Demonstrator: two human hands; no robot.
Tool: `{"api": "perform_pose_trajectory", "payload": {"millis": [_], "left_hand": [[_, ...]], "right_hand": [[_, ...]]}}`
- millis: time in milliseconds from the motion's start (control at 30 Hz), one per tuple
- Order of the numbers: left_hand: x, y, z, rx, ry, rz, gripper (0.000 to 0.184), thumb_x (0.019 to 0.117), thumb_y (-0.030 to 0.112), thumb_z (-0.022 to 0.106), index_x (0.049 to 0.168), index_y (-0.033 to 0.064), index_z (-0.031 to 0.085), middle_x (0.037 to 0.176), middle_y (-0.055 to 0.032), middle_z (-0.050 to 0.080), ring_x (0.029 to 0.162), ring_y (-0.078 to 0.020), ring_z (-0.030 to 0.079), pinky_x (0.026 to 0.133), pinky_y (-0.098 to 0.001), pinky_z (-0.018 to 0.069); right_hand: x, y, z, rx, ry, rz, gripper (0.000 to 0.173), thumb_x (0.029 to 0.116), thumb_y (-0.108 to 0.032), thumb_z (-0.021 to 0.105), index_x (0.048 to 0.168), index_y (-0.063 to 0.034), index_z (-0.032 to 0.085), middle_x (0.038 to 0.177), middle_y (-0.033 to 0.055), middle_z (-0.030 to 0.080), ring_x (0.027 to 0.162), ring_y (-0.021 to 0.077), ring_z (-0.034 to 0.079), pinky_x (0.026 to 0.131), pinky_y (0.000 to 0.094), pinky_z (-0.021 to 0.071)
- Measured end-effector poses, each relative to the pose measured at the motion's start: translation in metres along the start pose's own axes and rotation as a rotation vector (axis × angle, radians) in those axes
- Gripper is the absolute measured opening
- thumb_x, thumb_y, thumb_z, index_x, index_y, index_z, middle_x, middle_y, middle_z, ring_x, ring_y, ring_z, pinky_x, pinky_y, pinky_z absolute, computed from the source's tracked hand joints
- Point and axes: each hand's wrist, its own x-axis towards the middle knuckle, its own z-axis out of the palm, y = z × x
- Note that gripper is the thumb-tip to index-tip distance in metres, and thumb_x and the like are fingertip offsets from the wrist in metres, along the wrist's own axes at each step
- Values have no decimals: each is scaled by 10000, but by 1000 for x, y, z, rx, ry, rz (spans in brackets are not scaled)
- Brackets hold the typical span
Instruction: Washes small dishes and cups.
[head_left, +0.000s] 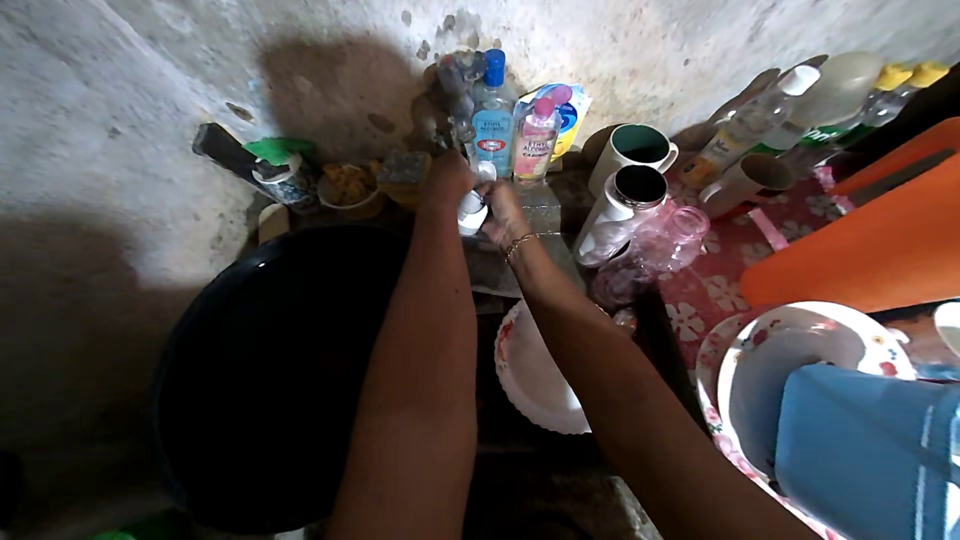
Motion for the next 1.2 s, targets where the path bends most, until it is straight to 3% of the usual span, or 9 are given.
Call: {"api": "perform_pose_trajectory", "payload": {"millis": [200,367,467,600,733,900,1033,1133,1200], "left_hand": [[-3,0,-2,-24,78,72,339,1059,88,469,1306,-128,552,1377,-337,546,1334,-452,516,1099,-602,400],[1,-1,-2,-144,76,57,359,1006,91,564,1304,-107,557,1328,-321,575,1269,-438,557,1049,-608,436],[2,0,1,-203,47,10,381,1002,84,573,1339,-88,525,1329,-321,561,1214,-443,578,989,-613,470],[10,-5,7,-442,-3,-86,443,1045,116,502,1455,-36,426,1364,-292,544,1152,-382,636,922,-530,560],[-1,1,5,-704,-103,-171,535,1101,381,412,1515,43,384,1425,-280,497,1183,-384,609,924,-524,547],[-2,0,3,-531,-17,-146,632,1015,428,620,1440,-15,470,1324,-264,570,1141,-366,602,934,-543,514],[6,-4,4,-496,-6,-162,540,987,308,663,1390,-20,513,1284,-243,599,1125,-344,618,937,-533,524],[7,-4,5,-480,-2,-167,474,993,160,619,1406,-35,490,1326,-275,564,1176,-389,587,959,-573,503],[6,-5,6,-474,-16,-153,459,1009,152,591,1410,-45,482,1341,-275,555,1195,-385,582,976,-573,497]], "right_hand": [[-16,-11,-12,-25,-88,302,449,1058,-404,512,1426,-149,478,1279,145,584,1046,271,634,825,415,570],[-8,-12,-30,-107,-31,63,357,1020,-208,628,1333,-53,553,1110,133,663,925,213,675,769,375,592],[-9,-11,-40,-180,-61,-81,447,1020,-105,601,1445,-48,477,1238,154,610,1010,224,639,826,403,573],[-12,-12,-41,-355,57,-205,483,966,-71,683,1414,-5,514,1228,166,613,968,194,619,799,356,547],[-18,-12,-35,-753,118,-403,618,919,-108,761,1459,26,492,1327,268,614,1191,348,617,1024,494,488],[-36,-1,-25,-738,-97,-561,773,966,-4,637,1607,2,205,1217,246,650,979,261,694,883,397,579],[-35,3,-37,-685,-220,-603,763,952,34,624,1598,18,218,1228,204,638,916,172,666,823,310,569],[-31,1,-42,-707,-232,-595,642,989,-21,597,1563,31,315,897,110,592,705,121,550,668,284,505],[-30,-2,-41,-697,-262,-585,633,1008,-32,572,1574,28,292,859,85,567,691,102,520,665,264,486]]}}
